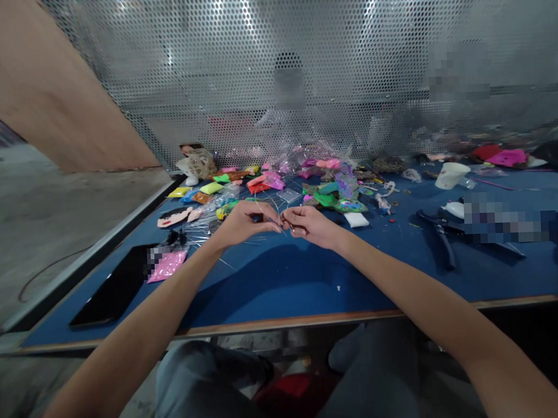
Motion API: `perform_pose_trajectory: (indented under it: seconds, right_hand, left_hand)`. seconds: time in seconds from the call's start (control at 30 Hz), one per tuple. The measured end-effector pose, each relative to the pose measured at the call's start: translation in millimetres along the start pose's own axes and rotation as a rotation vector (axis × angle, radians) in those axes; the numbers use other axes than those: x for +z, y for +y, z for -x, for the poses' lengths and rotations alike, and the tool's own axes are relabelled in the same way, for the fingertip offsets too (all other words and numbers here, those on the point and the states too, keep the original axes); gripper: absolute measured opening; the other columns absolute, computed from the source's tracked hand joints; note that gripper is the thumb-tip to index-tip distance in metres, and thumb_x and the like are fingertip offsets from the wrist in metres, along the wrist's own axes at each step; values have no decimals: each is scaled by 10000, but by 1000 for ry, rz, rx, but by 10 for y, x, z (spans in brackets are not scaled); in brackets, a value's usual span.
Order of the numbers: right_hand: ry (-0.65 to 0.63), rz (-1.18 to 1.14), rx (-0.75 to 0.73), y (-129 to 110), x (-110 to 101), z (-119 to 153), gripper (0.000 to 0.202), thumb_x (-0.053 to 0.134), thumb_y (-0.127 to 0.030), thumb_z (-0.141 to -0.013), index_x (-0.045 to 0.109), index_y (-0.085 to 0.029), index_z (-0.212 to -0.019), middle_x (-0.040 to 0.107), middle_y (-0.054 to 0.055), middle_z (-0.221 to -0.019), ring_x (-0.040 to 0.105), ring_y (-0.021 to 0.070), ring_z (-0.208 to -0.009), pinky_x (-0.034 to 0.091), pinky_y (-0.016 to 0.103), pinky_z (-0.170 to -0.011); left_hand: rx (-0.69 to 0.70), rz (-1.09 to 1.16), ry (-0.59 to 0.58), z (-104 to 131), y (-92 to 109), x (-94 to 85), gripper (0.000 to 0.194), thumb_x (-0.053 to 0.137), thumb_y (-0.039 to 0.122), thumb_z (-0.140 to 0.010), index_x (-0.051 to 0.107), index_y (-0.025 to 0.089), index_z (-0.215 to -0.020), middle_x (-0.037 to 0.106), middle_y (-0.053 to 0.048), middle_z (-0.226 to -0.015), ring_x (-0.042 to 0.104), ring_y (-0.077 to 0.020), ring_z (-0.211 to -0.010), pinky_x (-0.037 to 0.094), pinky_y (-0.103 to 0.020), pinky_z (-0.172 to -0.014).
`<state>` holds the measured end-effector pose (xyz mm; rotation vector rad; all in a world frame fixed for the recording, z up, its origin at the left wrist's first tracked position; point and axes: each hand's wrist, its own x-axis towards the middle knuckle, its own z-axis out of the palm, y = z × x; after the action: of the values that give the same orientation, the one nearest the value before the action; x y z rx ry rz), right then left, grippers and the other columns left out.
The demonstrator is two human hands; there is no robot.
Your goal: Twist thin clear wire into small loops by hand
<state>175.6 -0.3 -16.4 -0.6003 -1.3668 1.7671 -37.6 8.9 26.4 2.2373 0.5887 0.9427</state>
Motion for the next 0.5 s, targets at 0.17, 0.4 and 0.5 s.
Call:
perform_pose_trajectory:
  seconds: [0.17,0.4,0.5]
  right_hand:
    - [-51,-39,-36,41,26,-6,431,860,-498,-728,622,-140,-748,554,-36,-650,365,30,-463,289,197,-473]
    - [-59,-62,-45,46,1,-8,356,831,-415,-788,621,-134,-728,525,-43,-624,389,36,-469,310,190,-479]
    - [-61,-67,-40,54,-10,-1,352,833,-395,-787,602,-139,-720,508,-52,-610,375,33,-468,307,182,-482]
  left_hand:
    - [32,-5,-147,7,92,-62,250,815,403,-790,755,173,-866,718,-39,-798,578,-119,-674,430,-241,-628]
    - [-63,150,-142,34,31,-9,319,831,413,-757,669,145,-817,667,-14,-736,592,-115,-666,461,-231,-649]
    - [-73,187,-171,39,59,-6,310,807,417,-780,658,151,-835,661,-13,-761,584,-112,-681,460,-229,-654]
